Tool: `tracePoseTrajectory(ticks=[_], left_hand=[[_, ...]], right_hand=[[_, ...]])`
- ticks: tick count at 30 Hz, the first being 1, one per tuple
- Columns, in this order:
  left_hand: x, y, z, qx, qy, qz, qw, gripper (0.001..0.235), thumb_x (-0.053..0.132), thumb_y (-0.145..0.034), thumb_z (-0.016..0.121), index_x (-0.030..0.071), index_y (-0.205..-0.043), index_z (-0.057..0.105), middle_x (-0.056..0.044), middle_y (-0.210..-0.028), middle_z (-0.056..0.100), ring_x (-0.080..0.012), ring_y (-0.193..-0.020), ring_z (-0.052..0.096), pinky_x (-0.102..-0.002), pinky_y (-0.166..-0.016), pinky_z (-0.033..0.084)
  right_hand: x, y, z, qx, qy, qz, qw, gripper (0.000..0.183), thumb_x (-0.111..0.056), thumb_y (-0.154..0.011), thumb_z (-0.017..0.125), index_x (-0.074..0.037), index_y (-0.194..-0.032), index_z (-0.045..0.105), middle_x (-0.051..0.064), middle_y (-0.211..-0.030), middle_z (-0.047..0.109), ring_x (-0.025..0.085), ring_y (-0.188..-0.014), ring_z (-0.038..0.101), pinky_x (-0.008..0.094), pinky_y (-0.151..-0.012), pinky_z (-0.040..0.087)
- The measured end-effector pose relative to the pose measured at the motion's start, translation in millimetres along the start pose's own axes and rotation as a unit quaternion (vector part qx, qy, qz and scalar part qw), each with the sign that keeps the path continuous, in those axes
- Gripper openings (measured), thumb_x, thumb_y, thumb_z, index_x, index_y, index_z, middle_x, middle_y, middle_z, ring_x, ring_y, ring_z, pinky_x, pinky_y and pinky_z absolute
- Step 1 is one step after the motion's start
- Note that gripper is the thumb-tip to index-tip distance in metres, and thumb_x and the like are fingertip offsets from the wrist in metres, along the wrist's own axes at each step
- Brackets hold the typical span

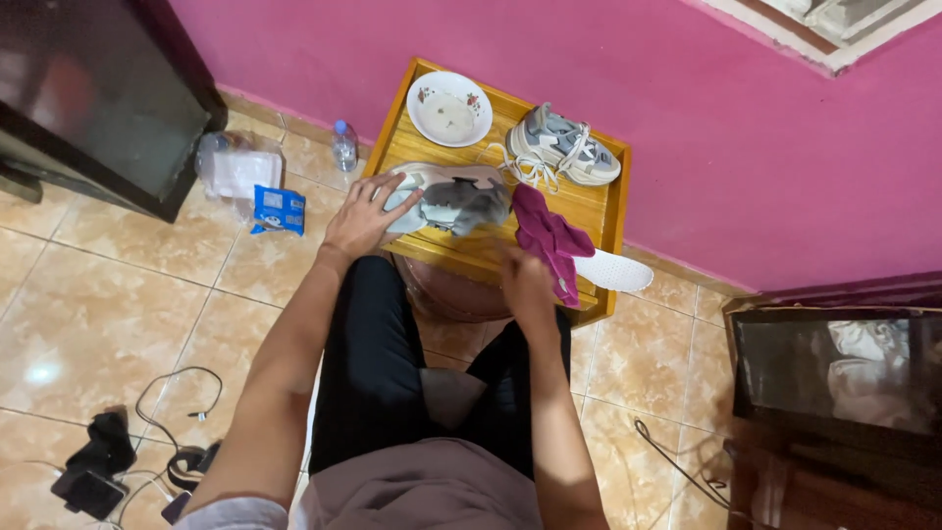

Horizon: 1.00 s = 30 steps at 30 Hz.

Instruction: The person scrubs a grey and white sneaker with a toothbrush and a cleaning solution from a bowl. They repeatedly scrub the upper and side panels of the shoe while holding it steady with the other hand.

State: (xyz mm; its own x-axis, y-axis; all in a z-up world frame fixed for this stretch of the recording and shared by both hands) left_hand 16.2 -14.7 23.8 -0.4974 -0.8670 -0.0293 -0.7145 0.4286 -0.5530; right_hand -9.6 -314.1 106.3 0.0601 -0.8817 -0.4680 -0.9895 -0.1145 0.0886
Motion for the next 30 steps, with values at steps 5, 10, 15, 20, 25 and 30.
tracePoseTrajectory(ticks=[5,10,15,20,25,30], left_hand=[[-2.2,5.5,13.0,0.005,-0.001,0.009,1.0,0.093,0.038,-0.067,0.088,0.026,-0.152,0.049,-0.016,-0.151,0.047,-0.035,-0.137,0.047,-0.052,-0.107,0.041],[-1.0,2.2,11.1,0.015,-0.002,0.008,1.0,0.098,0.039,-0.066,0.088,0.027,-0.154,0.048,-0.016,-0.151,0.047,-0.0351,-0.136,0.048,-0.052,-0.106,0.042],[0.7,4.2,6.6,0.021,0.006,0.017,1.0,0.093,0.037,-0.069,0.087,0.025,-0.153,0.049,-0.018,-0.151,0.047,-0.0362,-0.136,0.047,-0.052,-0.104,0.042],[-1.4,1.1,7.6,0.026,-0.01,0.023,0.999,0.095,0.039,-0.066,0.088,0.025,-0.152,0.05,-0.017,-0.15,0.048,-0.0351,-0.135,0.048,-0.051,-0.103,0.043],[2.3,7.3,7.7,0.025,-0.007,0.004,1.0,0.099,0.038,-0.064,0.089,0.025,-0.154,0.048,-0.018,-0.149,0.048,-0.0362,-0.136,0.048,-0.052,-0.104,0.044],[-0.5,2.4,7.2,0.018,0.015,0.015,1.0,0.094,0.036,-0.068,0.088,0.024,-0.152,0.049,-0.019,-0.151,0.046,-0.0369,-0.137,0.047,-0.054,-0.107,0.041]], right_hand=[[-37.9,15.3,-9.3,-0.058,-0.153,-0.047,0.985,0.023,-0.021,-0.099,0.062,-0.02,-0.115,0.079,0.01,-0.105,0.079,0.035,-0.102,0.072,0.045,-0.089,0.057],[-41.5,11.9,-22.6,0.001,-0.071,0.0,0.998,0.027,-0.014,-0.101,0.058,-0.007,-0.121,0.075,0.019,-0.108,0.076,0.039,-0.103,0.072,0.049,-0.091,0.056],[-41.1,-5.0,-23.9,0.018,0.01,-0.011,1.0,0.028,-0.014,-0.099,0.056,-0.008,-0.119,0.075,0.023,-0.102,0.074,0.044,-0.096,0.072,0.056,-0.087,0.058],[-49.4,-18.6,9.1,-0.034,-0.01,-0.04,0.999,0.03,-0.023,-0.098,0.056,-0.013,-0.118,0.075,0.022,-0.101,0.074,0.047,-0.099,0.07,0.058,-0.09,0.057],[-40.9,-19.7,12.2,0.03,-0.017,-0.057,0.998,0.029,-0.015,-0.1,0.056,-0.008,-0.12,0.075,0.023,-0.101,0.073,0.046,-0.095,0.071,0.055,-0.084,0.059],[-28.5,-16.3,-1.4,0.039,0.199,-0.081,0.976,0.022,-0.01,-0.092,0.062,0.0,-0.11,0.072,0.022,-0.093,0.069,0.041,-0.09,0.073,0.049,-0.078,0.062]])
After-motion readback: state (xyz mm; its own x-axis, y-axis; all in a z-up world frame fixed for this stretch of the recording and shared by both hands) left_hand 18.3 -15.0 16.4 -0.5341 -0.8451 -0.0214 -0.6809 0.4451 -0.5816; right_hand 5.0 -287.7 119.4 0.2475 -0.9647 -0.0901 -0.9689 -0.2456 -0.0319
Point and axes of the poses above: each hand's wrist, its own y-axis away from the middle knuckle, its own z-axis out of the palm, x = y × z, the point moved 3 cm from there along -y, towards the middle knuckle
